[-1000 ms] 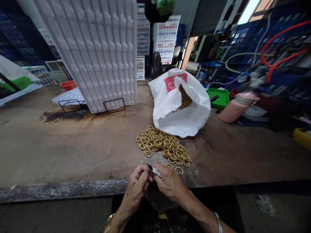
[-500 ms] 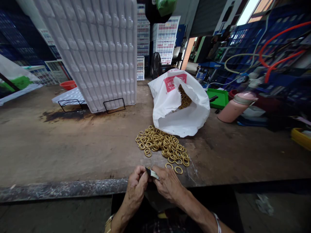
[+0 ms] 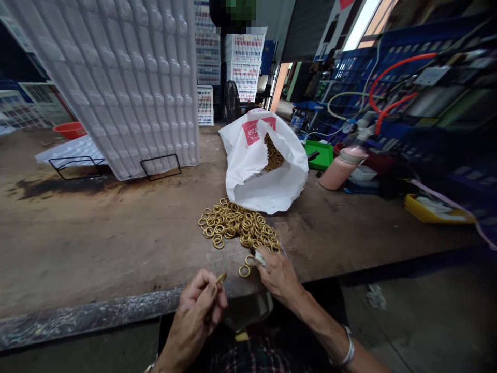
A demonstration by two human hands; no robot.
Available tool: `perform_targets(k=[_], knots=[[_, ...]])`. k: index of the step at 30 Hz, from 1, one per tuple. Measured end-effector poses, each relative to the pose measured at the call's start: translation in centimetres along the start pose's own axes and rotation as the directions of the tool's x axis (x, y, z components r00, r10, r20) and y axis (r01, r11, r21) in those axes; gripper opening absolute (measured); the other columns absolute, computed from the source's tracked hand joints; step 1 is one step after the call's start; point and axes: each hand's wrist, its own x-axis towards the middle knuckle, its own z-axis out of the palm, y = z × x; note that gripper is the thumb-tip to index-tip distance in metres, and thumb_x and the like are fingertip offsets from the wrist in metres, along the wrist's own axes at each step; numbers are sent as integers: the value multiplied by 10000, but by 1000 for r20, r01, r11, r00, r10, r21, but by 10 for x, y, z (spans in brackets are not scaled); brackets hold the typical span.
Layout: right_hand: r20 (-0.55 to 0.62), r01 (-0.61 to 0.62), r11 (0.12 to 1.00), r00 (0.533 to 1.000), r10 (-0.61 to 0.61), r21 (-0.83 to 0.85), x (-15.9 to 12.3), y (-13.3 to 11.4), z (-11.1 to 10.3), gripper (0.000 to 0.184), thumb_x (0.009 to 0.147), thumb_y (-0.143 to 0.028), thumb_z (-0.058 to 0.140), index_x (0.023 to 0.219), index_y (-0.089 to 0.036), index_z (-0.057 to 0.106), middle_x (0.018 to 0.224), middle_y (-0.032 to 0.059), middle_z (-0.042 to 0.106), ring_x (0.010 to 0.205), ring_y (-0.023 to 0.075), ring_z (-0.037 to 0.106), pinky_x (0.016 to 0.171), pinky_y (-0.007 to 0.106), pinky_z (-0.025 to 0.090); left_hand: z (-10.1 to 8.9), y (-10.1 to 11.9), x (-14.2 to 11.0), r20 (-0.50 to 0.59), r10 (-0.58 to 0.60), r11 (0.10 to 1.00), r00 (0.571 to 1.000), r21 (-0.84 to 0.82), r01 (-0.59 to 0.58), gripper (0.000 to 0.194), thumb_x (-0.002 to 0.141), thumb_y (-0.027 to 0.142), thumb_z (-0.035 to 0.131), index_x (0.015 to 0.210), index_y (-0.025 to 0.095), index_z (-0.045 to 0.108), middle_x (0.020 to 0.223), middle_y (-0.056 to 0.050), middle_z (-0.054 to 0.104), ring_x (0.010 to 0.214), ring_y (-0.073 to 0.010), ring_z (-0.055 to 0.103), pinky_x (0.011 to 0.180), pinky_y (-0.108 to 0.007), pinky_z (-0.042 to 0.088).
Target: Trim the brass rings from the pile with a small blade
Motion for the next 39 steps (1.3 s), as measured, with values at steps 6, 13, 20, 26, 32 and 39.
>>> perform_targets(k=[6,13,20,26,32,39], knots=[[-173,-94,995,981,90,-15,-18,33,7,134,811,-243,431,836,-205,557,660,18,638,582,155,575,528,245,297,-3,-4,14,19,-60,990,998,-124,62,279,787,412,554,721,143,529,597,15,511,430,-35,340,376,-149,245],[-130,-84,996,988,81,-22,-22,23,9,139,829,-238,452,945,-213,525,857,26,649,723,165,598,569,249,322,-3,-2,16,-35,-139,950,990,-287,123,302,675,300,671,920,195,529,689,0,582,479,-72,459,382,-152,298],[-132,-98,995,987,96,-9,-19,21,10,103,810,-188,439,880,-201,513,872,39,600,700,157,560,565,246,319,-3,-9,22,-28,-198,886,980,-433,166,229,620,254,720,686,136,535,721,-30,588,599,-98,527,415,-151,327],[-170,19,960,985,31,280,-13,-1,8,96,811,-233,395,826,-202,485,659,2,563,591,146,529,561,242,358,6,-21,27,-52,-100,989,994,-111,94,249,729,376,632,791,161,522,650,18,529,504,-70,443,364,-145,298],[-118,156,892,986,-117,425,-10,-34,2,122,817,-262,386,850,-202,487,689,7,575,604,137,536,570,233,378,6,-25,29,-100,-67,986,993,149,82,332,734,483,581,851,178,521,526,80,419,392,-39,300,346,-141,203],[27,44,791,997,-76,610,-3,-43,1,212,835,-331,368,697,-198,460,596,-35,466,555,104,436,518,210,344,3,-19,28,-152,137,912,979,405,-64,313,709,465,592,669,156,564,519,50,426,461,-79,342,438,-189,277]])
